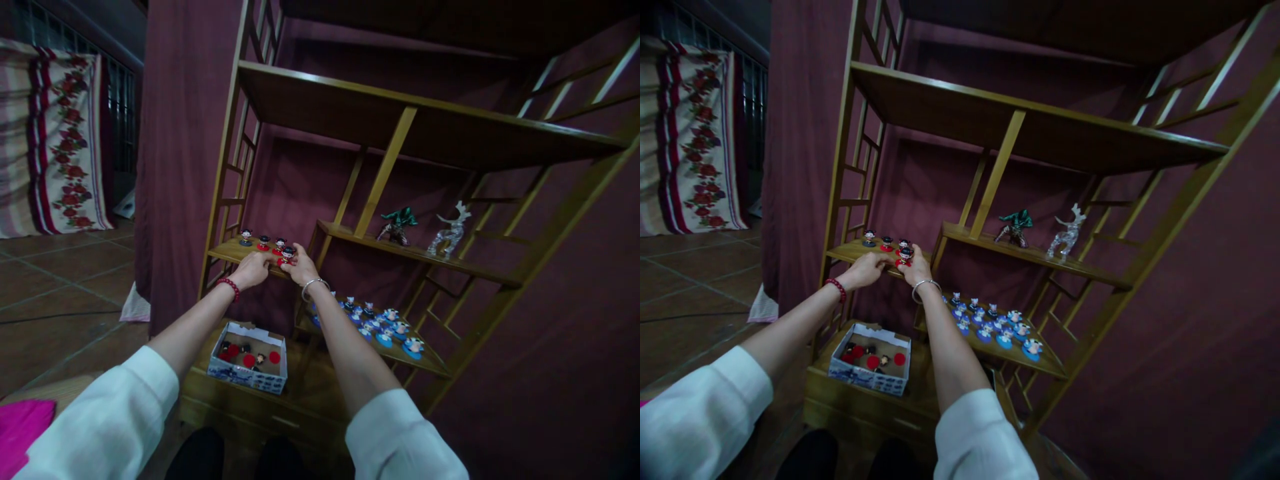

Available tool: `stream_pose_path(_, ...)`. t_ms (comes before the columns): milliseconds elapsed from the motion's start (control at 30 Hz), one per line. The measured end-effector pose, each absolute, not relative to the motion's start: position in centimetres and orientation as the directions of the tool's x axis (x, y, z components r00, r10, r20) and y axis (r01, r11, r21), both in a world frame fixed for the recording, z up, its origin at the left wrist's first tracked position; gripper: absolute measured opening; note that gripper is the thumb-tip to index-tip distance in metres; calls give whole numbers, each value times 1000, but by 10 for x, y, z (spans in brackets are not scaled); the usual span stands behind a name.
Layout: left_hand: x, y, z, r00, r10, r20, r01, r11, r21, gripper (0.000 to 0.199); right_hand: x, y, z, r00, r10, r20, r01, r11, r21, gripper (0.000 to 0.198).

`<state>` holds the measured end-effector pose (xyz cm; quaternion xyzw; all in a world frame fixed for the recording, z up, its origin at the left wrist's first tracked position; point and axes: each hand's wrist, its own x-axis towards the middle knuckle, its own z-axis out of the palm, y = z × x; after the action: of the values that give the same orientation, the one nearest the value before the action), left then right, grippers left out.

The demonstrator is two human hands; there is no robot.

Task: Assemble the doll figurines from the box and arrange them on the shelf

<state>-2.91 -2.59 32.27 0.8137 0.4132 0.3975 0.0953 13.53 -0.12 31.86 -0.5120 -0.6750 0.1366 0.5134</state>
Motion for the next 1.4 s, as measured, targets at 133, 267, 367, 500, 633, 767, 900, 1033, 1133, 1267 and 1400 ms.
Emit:
stream_pose_path(133,-23,-13,319,425,722,547,622,-671,403,39,138,6,324,138,862,487,616,311,-724,84)
stream_pose_path(267,-18,-3,316,457,712,533,592,-691,416,37,140,11,329,168,874,457,644,253,-722,88)
stream_pose_path(367,-14,2,316,442,714,543,541,-695,474,31,139,14,332,214,866,451,655,216,-725,87)
stream_pose_path(500,-7,6,318,448,717,534,495,-696,520,24,139,17,335,251,865,435,671,168,-722,80)
stream_pose_path(633,-1,9,322,457,719,524,442,-694,568,21,140,23,335,275,869,410,687,121,-716,82)
stream_pose_path(767,5,15,326,555,711,433,552,-704,447,29,137,27,337,301,876,377,695,69,-716,93)
stream_pose_path(900,10,21,331,668,700,254,671,-713,203,43,133,28,342,320,889,328,828,-94,-553,92)
stream_pose_path(1033,13,28,331,676,709,201,702,-703,113,49,133,34,344,336,888,315,863,-156,-481,88)
stream_pose_path(1133,15,32,330,655,730,194,723,-681,120,51,134,40,343,353,885,305,858,-176,-483,88)
stream_pose_path(1267,15,31,330,636,749,183,739,-660,135,53,135,50,341,383,880,282,843,-208,-496,89)
stream_pose_path(1400,15,28,329,629,751,203,744,-657,124,53,135,56,340,412,872,265,829,-239,-505,89)
